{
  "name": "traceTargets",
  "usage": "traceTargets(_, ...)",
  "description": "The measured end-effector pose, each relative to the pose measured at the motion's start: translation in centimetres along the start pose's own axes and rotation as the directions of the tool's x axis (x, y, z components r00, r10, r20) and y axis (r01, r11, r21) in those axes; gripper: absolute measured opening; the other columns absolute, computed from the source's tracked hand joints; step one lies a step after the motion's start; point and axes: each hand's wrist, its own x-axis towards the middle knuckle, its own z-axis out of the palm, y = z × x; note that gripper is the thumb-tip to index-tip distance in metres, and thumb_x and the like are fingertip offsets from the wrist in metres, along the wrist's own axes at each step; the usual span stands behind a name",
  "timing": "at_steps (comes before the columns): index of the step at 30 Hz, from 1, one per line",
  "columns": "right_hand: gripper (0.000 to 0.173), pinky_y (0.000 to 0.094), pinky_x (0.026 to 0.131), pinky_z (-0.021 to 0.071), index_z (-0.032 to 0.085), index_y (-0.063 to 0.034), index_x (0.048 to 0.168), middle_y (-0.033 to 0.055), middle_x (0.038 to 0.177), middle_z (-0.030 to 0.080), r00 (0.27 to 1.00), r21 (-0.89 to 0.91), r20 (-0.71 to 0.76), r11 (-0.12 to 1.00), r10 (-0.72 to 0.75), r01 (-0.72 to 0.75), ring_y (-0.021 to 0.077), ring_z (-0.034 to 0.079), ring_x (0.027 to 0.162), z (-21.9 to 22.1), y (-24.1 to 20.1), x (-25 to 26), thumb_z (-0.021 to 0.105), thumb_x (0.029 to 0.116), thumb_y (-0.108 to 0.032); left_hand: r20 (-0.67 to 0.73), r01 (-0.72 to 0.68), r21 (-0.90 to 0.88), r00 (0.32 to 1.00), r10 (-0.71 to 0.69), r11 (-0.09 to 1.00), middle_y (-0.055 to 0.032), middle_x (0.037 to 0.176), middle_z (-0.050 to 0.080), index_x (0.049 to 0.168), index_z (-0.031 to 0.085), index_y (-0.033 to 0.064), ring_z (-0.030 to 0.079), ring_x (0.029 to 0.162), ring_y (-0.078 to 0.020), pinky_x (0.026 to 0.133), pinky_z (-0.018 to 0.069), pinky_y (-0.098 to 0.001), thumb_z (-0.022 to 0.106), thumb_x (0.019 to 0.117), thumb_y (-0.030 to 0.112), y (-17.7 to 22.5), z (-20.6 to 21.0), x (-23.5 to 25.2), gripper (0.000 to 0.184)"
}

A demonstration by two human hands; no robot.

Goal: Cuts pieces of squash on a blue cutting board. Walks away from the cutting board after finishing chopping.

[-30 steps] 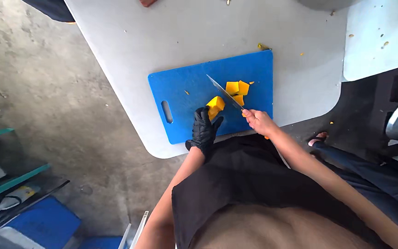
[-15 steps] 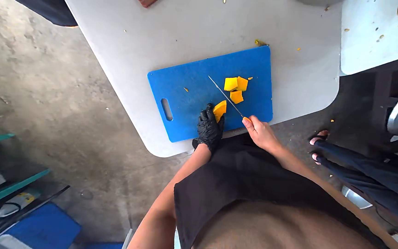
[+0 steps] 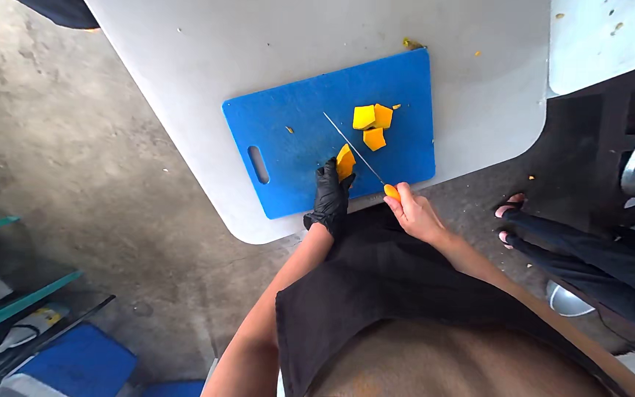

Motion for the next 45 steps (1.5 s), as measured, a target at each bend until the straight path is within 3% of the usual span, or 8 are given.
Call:
traceTargets(5,0.037,0.0561,0.066,0.0559,0.056,0.0104,0.117,0.0245,0.080,0.065,0.999,-0.084,0.028,0.996,0.016,-0.014,0.0445,0.070,0.075,0.0,-0.7,0.3,0.047,0.1100,-0.025,0.010,0.007,0.027,1.000,-0.007,1.000,-0.0320,0.130,0.056,0.143,0.048,-0.0050,0.061,0.114,-0.0419,0.095,0.0532,-0.0488,0.069,0.0970,0.015,-0.1,-0.1,0.1,0.055)
traceTargets(10,0.039,0.0581,0.073,0.0548,0.053,0.0087,0.122,0.0246,0.082,0.066,0.983,-0.080,0.134,0.990,0.127,-0.117,0.0465,0.070,0.083,-0.5,-1.9,1.1,0.044,0.1115,-0.027,0.082,0.096,0.118,0.991,-0.106,0.988,-0.0331,0.143,0.045,0.156,0.031,-0.0018,0.056,0.124,-0.0444,0.100,0.0509,-0.0514,0.079,0.0906,0.023,0.7,0.0,-0.1,0.084)
traceTargets(16,0.038,0.0542,0.067,0.0534,0.057,0.0095,0.112,0.0218,0.074,0.062,0.984,0.005,0.117,0.991,0.132,-0.133,0.0409,0.067,0.073,-0.5,-1.4,1.7,0.045,0.1111,-0.026,0.042,0.095,0.081,0.994,-0.099,0.992,-0.0348,0.140,0.046,0.154,0.032,-0.0065,0.057,0.122,-0.0447,0.100,0.0510,-0.0484,0.073,0.0924,0.011,0.8,0.9,0.0,0.075)
traceTargets(21,0.042,0.0582,0.072,0.0557,0.056,0.0081,0.118,0.0249,0.084,0.067,0.967,-0.012,0.128,0.975,0.222,-0.223,0.0446,0.071,0.082,2.2,-1.1,4.9,0.044,0.1115,-0.032,0.072,0.173,0.154,0.980,-0.186,0.973,-0.0342,0.143,0.046,0.155,0.031,-0.0052,0.055,0.126,-0.0443,0.103,0.0493,-0.0489,0.072,0.0932,0.012,1.6,0.7,0.3,0.076)
traceTargets(28,0.045,0.0553,0.063,0.0546,0.058,0.0079,0.113,0.0222,0.075,0.064,0.993,0.027,-0.007,0.993,0.117,-0.117,0.0414,0.068,0.070,1.4,-0.5,6.4,0.042,0.1119,-0.034,0.076,0.130,0.228,0.986,-0.151,0.965,-0.0322,0.144,0.046,0.158,0.032,0.0027,0.057,0.123,-0.0458,0.096,0.0527,-0.0532,0.073,0.0927,0.014,1.6,-2.2,1.5,0.078)
traceTargets(34,0.043,0.0519,0.057,0.0522,0.059,0.0076,0.110,0.0174,0.067,0.060,0.999,0.030,-0.034,0.999,0.030,-0.029,0.0362,0.064,0.062,0.1,-1.8,3.7,0.043,0.1105,-0.032,-0.031,0.060,-0.052,0.998,-0.062,0.997,-0.0323,0.138,0.050,0.149,0.042,-0.0046,0.062,0.113,-0.0390,0.091,0.0565,-0.0436,0.075,0.0912,0.012,-0.2,-1.6,0.8,0.068)
traceTargets(41,0.041,0.0537,0.063,0.0532,0.057,0.0080,0.111,0.0199,0.072,0.062,0.988,-0.025,0.074,0.990,0.137,-0.136,0.0395,0.067,0.070,0.5,-2.8,4.1,0.044,0.1112,-0.030,-0.020,-0.020,0.042,1.000,0.021,0.999,-0.0337,0.135,0.054,0.143,0.048,-0.0104,0.059,0.122,-0.0441,0.102,0.0500,-0.0490,0.070,0.0941,0.009,-0.3,-1.5,0.7,0.057)
traceTargets(45,0.048,0.0612,0.073,0.0559,0.058,0.0099,0.121,0.0272,0.088,0.069,0.975,-0.031,0.053,0.976,0.215,-0.214,0.0476,0.071,0.085,2.8,-2.8,7.2,0.044,0.1113,-0.035,-0.026,0.024,0.043,0.999,-0.023,0.999,-0.0333,0.135,0.055,0.143,0.049,-0.0093,0.057,0.123,-0.0446,0.103,0.0485,-0.0508,0.070,0.0935,0.008,-0.1,-1.4,0.8,0.056)
